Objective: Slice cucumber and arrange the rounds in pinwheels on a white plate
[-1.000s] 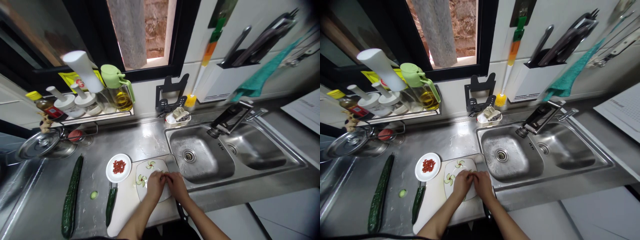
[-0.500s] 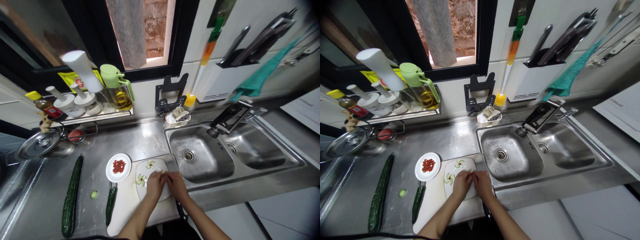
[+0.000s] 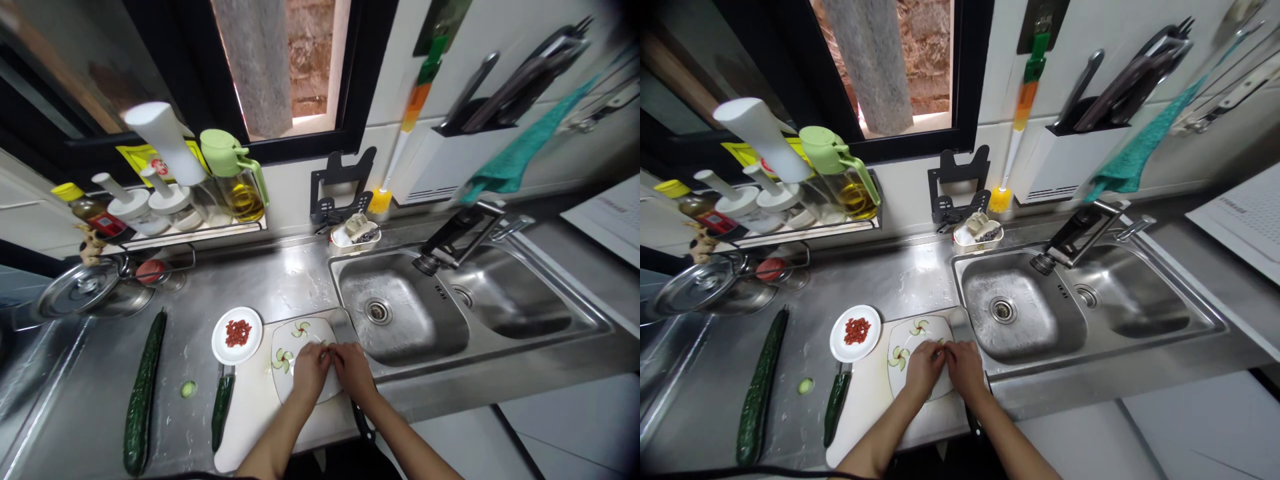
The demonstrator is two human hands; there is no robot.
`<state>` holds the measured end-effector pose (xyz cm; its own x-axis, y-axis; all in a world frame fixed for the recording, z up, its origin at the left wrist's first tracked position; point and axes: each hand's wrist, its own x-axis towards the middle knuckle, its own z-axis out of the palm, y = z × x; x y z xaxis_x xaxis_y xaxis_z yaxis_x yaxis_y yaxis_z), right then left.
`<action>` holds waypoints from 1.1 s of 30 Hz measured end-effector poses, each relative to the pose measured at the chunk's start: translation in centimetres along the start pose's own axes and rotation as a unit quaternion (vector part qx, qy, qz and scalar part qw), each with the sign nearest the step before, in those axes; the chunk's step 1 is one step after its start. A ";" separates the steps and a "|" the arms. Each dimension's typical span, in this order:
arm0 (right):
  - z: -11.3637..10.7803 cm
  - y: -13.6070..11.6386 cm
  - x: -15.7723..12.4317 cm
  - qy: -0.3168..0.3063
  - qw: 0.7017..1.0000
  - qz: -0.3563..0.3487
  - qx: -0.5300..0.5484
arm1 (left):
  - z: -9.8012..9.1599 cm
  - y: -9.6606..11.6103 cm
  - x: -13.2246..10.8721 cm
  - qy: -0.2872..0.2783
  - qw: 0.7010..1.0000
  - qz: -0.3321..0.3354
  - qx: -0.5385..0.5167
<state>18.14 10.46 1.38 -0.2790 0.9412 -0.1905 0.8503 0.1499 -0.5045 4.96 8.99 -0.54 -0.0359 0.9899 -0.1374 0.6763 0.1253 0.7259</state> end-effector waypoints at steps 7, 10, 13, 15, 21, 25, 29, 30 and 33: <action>-0.1 -0.1 0.0 -0.001 1.000 -0.002 0.003 | 0.1 0.0 0.0 0.008 1.000 0.001 -0.002; -0.2 -0.1 -0.1 0.006 1.000 0.004 0.010 | 0.2 -0.1 0.1 0.003 1.000 0.001 0.006; -0.2 0.0 -0.2 0.007 1.000 0.006 0.013 | 0.3 -0.2 0.1 0.000 1.000 -0.002 0.007; -0.1 0.1 -0.2 0.005 1.000 0.005 0.013 | 0.3 -0.2 0.1 0.000 1.000 -0.003 0.007; -0.4 0.1 -0.3 0.012 1.000 0.007 0.022 | -0.9 0.2 -0.3 0.018 1.000 0.005 0.006; -1.1 -0.3 -0.5 0.028 0.999 -0.007 0.035 | -3.1 -0.8 -1.2 0.066 0.998 0.001 0.002; -1.1 -1.1 -0.8 0.029 0.998 -0.020 0.048 | -6.7 -3.6 -2.1 0.120 0.992 -0.032 0.008; -1.0 -1.3 -0.9 0.028 0.998 -0.024 0.052 | -7.7 -4.5 -2.3 0.130 0.990 -0.050 0.018; -0.4 -2.0 -1.1 0.021 0.997 -0.033 0.062 | -10.6 -7.1 -2.5 0.163 0.976 -0.125 0.071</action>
<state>16.94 9.23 2.98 -0.3114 0.9429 -0.1181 0.7679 0.1765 -0.6157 -7.55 6.32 1.74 -0.4302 0.9007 -0.0601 0.7102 0.3788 0.5934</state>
